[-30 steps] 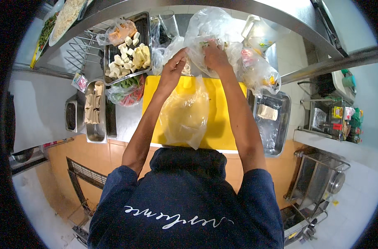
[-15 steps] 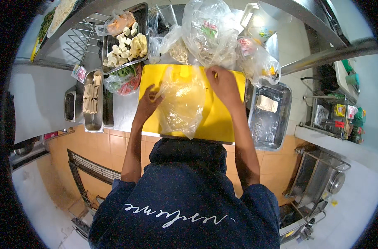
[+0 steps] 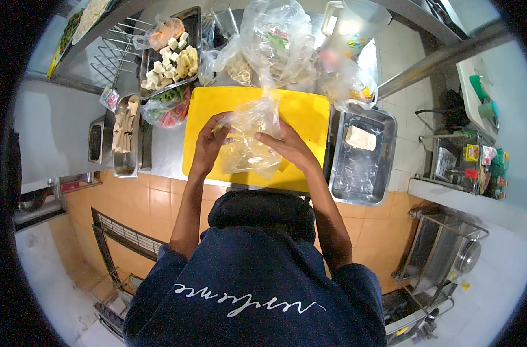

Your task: The person prepares food by placing a filling onto a wrapper by hand, folding the wrapper, and placing the resulting dumpling into a metal tray.

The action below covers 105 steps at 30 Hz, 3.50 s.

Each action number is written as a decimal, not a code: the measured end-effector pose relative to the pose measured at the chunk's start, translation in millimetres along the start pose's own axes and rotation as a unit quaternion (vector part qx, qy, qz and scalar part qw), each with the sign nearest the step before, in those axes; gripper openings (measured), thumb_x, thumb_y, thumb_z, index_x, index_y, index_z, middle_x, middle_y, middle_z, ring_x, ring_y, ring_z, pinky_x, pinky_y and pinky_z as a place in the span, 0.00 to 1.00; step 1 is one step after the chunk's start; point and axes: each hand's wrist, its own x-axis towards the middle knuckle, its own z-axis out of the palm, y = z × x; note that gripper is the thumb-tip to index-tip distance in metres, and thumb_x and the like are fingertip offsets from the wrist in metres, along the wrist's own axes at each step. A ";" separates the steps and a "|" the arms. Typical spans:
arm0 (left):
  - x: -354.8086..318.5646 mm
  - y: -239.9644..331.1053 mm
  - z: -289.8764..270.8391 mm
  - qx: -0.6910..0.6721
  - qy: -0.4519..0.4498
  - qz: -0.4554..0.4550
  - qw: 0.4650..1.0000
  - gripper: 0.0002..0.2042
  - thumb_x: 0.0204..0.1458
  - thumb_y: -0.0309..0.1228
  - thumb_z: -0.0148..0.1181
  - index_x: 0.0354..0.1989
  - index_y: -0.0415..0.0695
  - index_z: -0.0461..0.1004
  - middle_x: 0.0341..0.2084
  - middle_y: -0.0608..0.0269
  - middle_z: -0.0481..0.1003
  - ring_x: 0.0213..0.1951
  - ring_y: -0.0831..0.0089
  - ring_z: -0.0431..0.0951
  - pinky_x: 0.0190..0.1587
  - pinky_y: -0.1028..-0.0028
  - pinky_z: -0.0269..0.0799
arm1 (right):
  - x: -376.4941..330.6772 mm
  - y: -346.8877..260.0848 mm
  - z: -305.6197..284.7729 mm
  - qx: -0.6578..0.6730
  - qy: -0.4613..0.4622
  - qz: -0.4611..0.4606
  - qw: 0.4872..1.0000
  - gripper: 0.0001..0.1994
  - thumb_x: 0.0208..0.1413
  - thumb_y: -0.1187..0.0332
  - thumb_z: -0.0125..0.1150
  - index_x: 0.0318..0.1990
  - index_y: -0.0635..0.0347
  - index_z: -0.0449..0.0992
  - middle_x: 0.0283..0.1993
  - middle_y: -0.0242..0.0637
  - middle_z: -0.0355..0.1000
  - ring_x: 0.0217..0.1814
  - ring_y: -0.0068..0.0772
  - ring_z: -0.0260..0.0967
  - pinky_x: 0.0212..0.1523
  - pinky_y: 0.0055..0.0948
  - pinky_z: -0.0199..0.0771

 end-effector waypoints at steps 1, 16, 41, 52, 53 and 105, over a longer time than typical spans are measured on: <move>2.8 0.1 7.2 -0.002 -0.020 0.002 1.000 0.15 0.62 0.30 0.56 0.56 0.42 0.71 0.42 0.66 0.76 0.40 0.80 0.74 0.43 0.77 0.74 | -0.1 3.9 -1.8 -0.030 0.002 -0.023 0.999 0.30 0.57 0.63 0.66 0.64 0.61 0.63 0.56 0.36 0.71 0.55 0.27 0.68 0.55 0.27 0.68; 36.6 17.7 37.9 0.015 -0.040 0.010 0.999 0.14 0.63 0.31 0.56 0.55 0.43 0.71 0.45 0.63 0.76 0.42 0.78 0.77 0.42 0.79 0.74 | -13.6 3.2 -25.3 0.079 0.125 -0.024 0.989 0.27 0.58 0.69 0.64 0.65 0.58 0.64 0.49 0.34 0.73 0.46 0.21 0.69 0.48 0.22 0.70; 118.4 22.0 -64.9 0.081 -0.157 0.023 0.984 0.14 0.65 0.36 0.52 0.53 0.43 0.73 0.49 0.62 0.76 0.48 0.73 0.76 0.49 0.75 0.69 | 0.0 -39.4 -16.6 -0.068 0.349 -0.048 0.933 0.10 0.61 0.71 0.57 0.46 0.65 0.75 0.33 0.29 0.73 0.31 0.20 0.67 0.33 0.24 0.69; 179.5 60.2 -11.8 0.136 -0.126 0.186 0.965 0.17 0.62 0.36 0.57 0.59 0.48 0.73 0.58 0.52 0.70 0.62 0.65 0.68 0.57 0.68 0.70 | 56.5 -86.4 -29.9 -0.057 0.448 -0.204 0.869 0.09 0.60 0.71 0.58 0.44 0.68 0.76 0.35 0.32 0.75 0.32 0.22 0.71 0.36 0.24 0.71; 184.0 60.6 -9.7 0.153 -0.132 0.197 0.959 0.19 0.62 0.37 0.56 0.61 0.48 0.71 0.60 0.50 0.68 0.63 0.64 0.67 0.57 0.68 0.71 | 64.8 -87.3 -31.4 -0.057 0.444 -0.205 0.870 0.09 0.60 0.71 0.58 0.44 0.68 0.76 0.35 0.32 0.75 0.32 0.22 0.71 0.36 0.24 0.71; 138.9 41.1 -25.6 0.071 -0.141 0.155 0.975 0.24 0.63 0.32 0.55 0.68 0.48 0.61 0.68 0.61 0.59 0.58 0.69 0.71 0.59 0.70 0.68 | 189.1 -68.7 -48.6 -0.462 0.260 -0.299 0.793 0.19 0.59 0.65 0.59 0.56 0.64 0.73 0.59 0.50 0.70 0.62 0.50 0.67 0.63 0.37 0.64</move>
